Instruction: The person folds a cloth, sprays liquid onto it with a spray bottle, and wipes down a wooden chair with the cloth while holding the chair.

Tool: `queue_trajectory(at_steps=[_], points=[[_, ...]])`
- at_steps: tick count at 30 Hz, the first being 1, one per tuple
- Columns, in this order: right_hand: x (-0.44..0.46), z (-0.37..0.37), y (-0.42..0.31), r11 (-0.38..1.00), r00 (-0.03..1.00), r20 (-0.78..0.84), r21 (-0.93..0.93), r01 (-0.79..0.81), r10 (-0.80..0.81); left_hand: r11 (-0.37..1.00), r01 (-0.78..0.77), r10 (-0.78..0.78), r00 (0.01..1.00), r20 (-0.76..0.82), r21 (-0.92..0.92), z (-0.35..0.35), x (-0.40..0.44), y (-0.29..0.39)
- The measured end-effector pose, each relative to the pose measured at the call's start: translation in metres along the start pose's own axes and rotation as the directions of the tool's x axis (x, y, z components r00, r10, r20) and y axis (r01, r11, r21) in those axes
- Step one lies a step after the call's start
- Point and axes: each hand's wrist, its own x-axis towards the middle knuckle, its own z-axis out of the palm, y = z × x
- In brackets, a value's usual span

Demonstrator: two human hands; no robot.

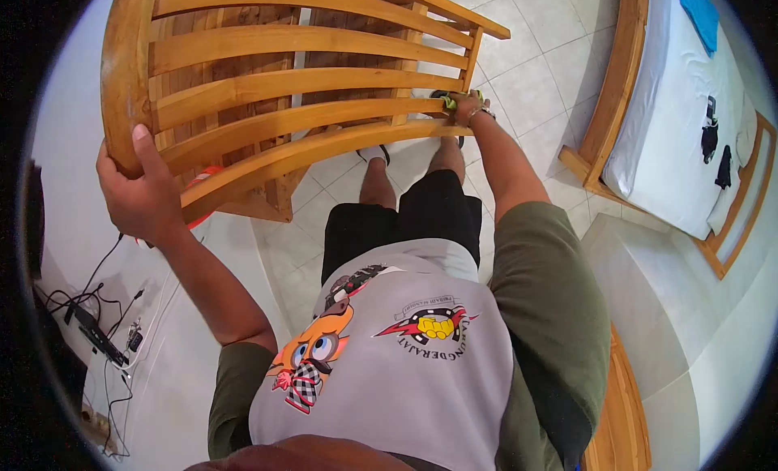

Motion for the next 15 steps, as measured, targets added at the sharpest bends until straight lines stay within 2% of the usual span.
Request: queue_trajectory(at_steps=[2,3,4,6,8,10,11,12,14,15], points=[[-0.007,0.007,0.006,0.996,1.000,0.009,0.084,-0.023,0.022,1.000,-0.007,0.007,1.000,0.009,0.010,0.001,0.000,-0.002],[-0.026,-0.016,0.002,1.000,0.997,0.079,0.011,-0.007,0.006,0.999,-0.019,0.019,1.000,0.007,0.033,0.001,0.000,-0.005],[-0.022,-0.022,0.003,1.000,0.997,0.077,0.012,0.001,-0.002,0.998,-0.030,0.030,1.000,0.000,0.054,0.002,0.001,-0.006],[-0.015,-0.027,0.011,0.987,0.982,0.186,-0.147,0.061,-0.033,0.998,-0.030,0.030,1.000,0.007,0.055,0.002,0.001,-0.006],[-0.004,-0.023,0.010,0.984,0.983,0.183,-0.167,0.068,-0.036,0.998,-0.031,0.030,0.999,0.017,0.054,0.003,0.002,-0.009],[0.054,0.031,0.042,0.956,0.958,0.044,-0.067,0.287,-0.284,0.995,-0.072,0.072,0.997,-0.002,0.074,0.005,0.001,-0.013],[0.038,0.020,0.024,0.977,0.978,0.005,-0.035,0.210,-0.210,0.995,-0.066,0.067,0.998,-0.002,0.076,0.004,0.001,-0.011],[0.038,0.021,0.018,0.976,0.977,0.008,-0.038,0.212,-0.212,0.996,-0.048,0.047,0.999,0.012,0.073,0.003,0.001,-0.008],[0.038,0.023,0.005,0.987,0.993,0.021,-0.113,0.116,-0.115,0.997,-0.036,0.034,0.999,0.025,0.073,0.003,0.002,-0.006],[0.006,-0.009,-0.019,0.994,0.998,0.048,-0.102,-0.028,0.033,0.996,-0.048,0.047,0.999,0.010,0.072,0.004,0.002,-0.009]])
